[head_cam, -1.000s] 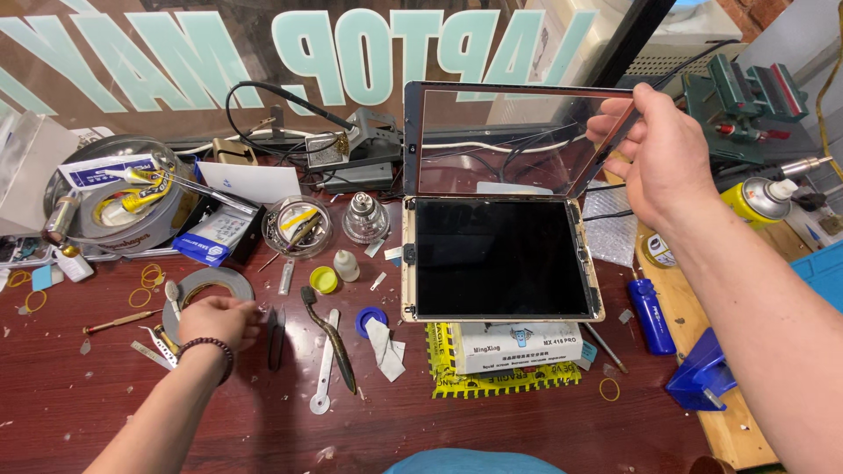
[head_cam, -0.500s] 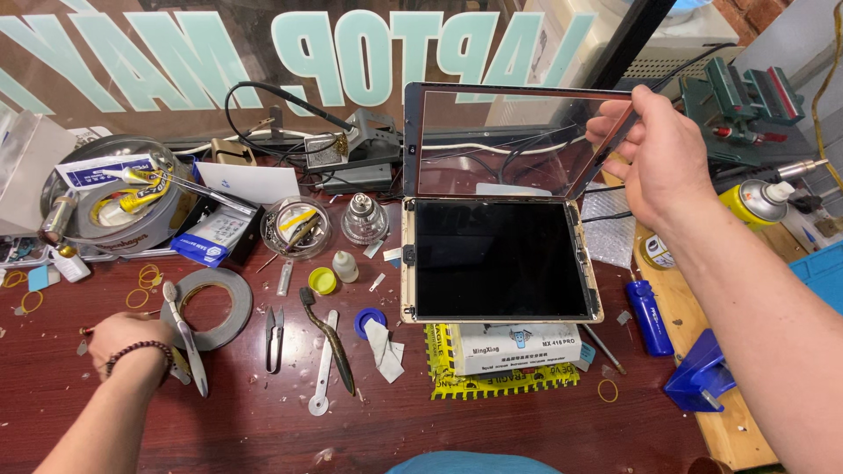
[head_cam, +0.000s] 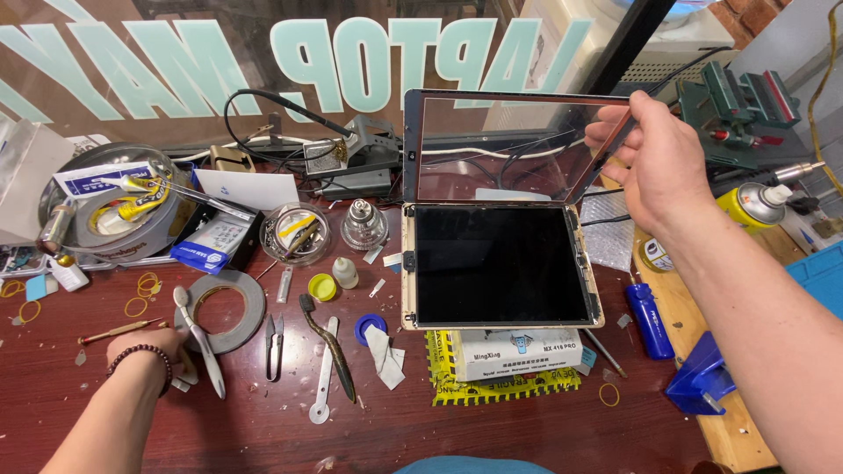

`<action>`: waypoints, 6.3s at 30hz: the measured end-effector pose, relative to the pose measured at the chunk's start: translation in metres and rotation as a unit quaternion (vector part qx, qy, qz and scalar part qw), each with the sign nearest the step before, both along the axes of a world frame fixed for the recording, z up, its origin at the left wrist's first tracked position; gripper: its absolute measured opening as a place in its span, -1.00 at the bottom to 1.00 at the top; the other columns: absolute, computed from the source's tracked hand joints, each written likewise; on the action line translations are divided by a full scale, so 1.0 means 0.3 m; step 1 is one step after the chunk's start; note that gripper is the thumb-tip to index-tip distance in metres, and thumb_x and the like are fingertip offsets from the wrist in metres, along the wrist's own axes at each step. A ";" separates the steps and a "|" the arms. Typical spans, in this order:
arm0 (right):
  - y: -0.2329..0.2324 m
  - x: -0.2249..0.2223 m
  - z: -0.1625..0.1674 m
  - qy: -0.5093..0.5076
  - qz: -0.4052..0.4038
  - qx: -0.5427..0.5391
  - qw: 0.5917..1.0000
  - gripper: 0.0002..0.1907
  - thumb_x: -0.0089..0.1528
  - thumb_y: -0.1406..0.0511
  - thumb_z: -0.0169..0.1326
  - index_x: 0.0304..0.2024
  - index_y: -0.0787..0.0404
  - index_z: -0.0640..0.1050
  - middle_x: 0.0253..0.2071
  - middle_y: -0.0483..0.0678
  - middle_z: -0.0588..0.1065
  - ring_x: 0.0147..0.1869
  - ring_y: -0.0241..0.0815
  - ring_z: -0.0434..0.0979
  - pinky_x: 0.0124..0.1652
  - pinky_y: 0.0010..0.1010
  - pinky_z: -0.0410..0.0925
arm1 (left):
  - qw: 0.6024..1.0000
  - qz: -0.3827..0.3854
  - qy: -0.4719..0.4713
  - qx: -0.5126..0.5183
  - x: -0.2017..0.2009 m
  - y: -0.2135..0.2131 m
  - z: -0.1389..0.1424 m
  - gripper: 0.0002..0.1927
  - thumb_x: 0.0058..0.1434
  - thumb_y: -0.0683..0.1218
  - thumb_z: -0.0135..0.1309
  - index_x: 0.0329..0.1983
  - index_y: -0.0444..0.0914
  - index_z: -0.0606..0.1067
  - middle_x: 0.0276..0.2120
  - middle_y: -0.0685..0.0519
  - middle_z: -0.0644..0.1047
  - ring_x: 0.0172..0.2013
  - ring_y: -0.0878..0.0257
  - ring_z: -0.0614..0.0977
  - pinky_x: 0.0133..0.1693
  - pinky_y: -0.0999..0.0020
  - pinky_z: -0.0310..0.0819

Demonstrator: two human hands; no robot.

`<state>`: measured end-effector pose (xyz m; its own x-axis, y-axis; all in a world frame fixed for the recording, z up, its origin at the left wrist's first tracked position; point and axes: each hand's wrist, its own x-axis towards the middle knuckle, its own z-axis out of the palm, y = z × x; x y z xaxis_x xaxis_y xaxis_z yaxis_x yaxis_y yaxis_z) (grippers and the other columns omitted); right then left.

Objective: The person pries the front glass off a tablet using an orange opening tool, lifts the digitizer away, and separates the LCD panel from the frame. They set the glass and screen aside and continue working on the exposed internals, including the battery, on the workbench.

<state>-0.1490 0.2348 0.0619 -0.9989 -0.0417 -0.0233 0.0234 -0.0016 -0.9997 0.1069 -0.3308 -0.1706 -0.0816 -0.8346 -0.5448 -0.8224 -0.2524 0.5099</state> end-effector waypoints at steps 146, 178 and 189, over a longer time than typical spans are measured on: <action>0.261 0.352 -0.356 -0.107 -0.019 0.164 0.981 -0.81 0.34 0.29 0.08 -0.19 0.29 0.62 -0.35 -0.19 0.53 -0.29 -0.41 0.41 -0.24 -0.52 0.31 | 0.693 -0.381 0.488 0.368 -0.575 0.878 0.563 -0.72 0.23 0.04 0.24 -0.12 -0.23 0.59 -0.24 0.09 0.61 -0.14 0.29 0.57 -0.03 0.29 0.46; 0.355 0.267 -0.274 -0.019 -0.123 0.165 0.978 -0.77 0.31 0.33 0.13 -0.01 0.31 0.58 -0.21 -0.06 0.54 -0.29 -0.37 0.50 -0.26 -0.51 0.43 | 0.698 -0.491 0.414 0.317 -0.752 0.901 0.473 -0.71 0.30 -0.23 0.06 0.06 -0.14 0.57 -0.15 0.12 0.65 -0.15 0.34 0.67 -0.20 0.31 0.58; -0.029 0.444 -0.216 -0.033 0.120 0.026 0.992 -0.70 0.41 0.25 -0.01 -0.01 0.41 0.50 -0.16 0.02 0.56 -0.20 -0.29 0.61 -0.16 -0.41 0.56 | 0.699 -0.542 0.405 0.232 -0.743 0.897 0.457 -0.71 0.34 -0.24 0.04 0.07 -0.13 0.60 -0.19 0.13 0.67 -0.20 0.43 0.67 -0.37 0.55 0.42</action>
<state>-0.0157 0.2261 -0.0030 -0.9566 -0.2748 -0.0969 0.0825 0.0635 -0.9946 -0.1160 -0.0616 -0.0335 -0.9677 0.2065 -0.1445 -0.1473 0.0022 0.9891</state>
